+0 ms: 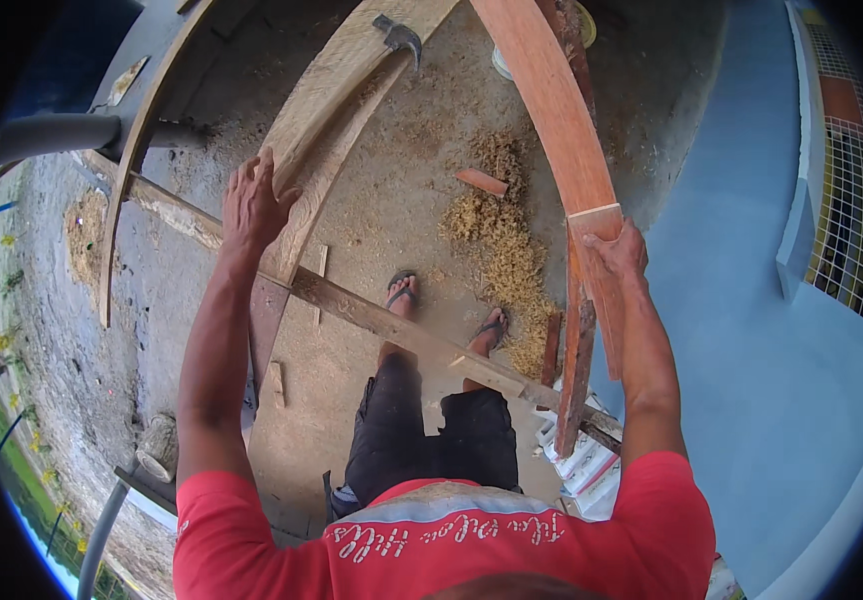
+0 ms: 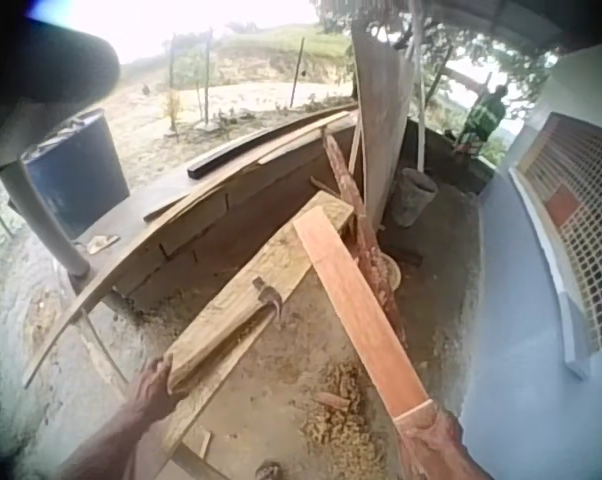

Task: The person marks a wooden board using a square and pencil, cuts the board with a handsaw, and then nails wooden pieces together to form a shelf structure inside a room.

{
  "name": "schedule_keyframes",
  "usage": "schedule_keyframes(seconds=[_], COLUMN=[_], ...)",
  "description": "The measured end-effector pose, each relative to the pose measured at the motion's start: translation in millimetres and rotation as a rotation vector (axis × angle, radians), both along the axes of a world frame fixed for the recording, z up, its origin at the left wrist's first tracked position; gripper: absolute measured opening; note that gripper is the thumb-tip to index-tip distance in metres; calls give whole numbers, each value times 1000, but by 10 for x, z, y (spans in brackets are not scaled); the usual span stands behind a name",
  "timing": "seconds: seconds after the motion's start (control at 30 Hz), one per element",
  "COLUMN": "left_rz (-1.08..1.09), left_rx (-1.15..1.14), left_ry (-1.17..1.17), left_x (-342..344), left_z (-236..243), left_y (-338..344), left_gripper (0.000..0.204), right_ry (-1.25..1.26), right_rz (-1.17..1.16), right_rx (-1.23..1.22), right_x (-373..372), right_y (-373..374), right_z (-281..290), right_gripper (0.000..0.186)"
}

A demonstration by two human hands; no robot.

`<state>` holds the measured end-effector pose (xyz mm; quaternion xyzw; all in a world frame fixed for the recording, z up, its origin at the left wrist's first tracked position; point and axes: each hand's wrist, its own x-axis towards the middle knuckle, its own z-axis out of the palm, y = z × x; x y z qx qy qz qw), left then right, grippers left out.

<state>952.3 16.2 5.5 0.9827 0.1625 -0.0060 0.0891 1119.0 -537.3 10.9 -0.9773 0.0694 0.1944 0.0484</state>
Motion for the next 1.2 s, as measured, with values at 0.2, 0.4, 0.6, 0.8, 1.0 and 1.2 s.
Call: schedule_keyframes(seconds=[0.2,0.4,0.6,0.8,1.0,1.2], left_rz=[3,113,289,612,1113,1706], left_rx=[-159,-408,-776,-860,-842,-866], left_ry=[296,94,117,341,476,495], left_x=[903,601,-1798,-4411,-6069,-6840], left_z=[-281,59,852,1428,1428,1136], left_y=[77,-299,-1162,-2464,-4057,-5192], left_gripper=[53,25,47,39,37,34], right_ry=[-16,-91,-160,-82,133,208], right_rz=[56,24,26,167,380,855], right_rx=[-58,94,300,439,720,664], right_x=[8,-43,-251,-566,-1307,-2435], right_y=[118,-35,-84,-236,-45,427], right_z=[26,-76,-97,290,1221,1838], right_gripper=[76,63,60,63,62,64])
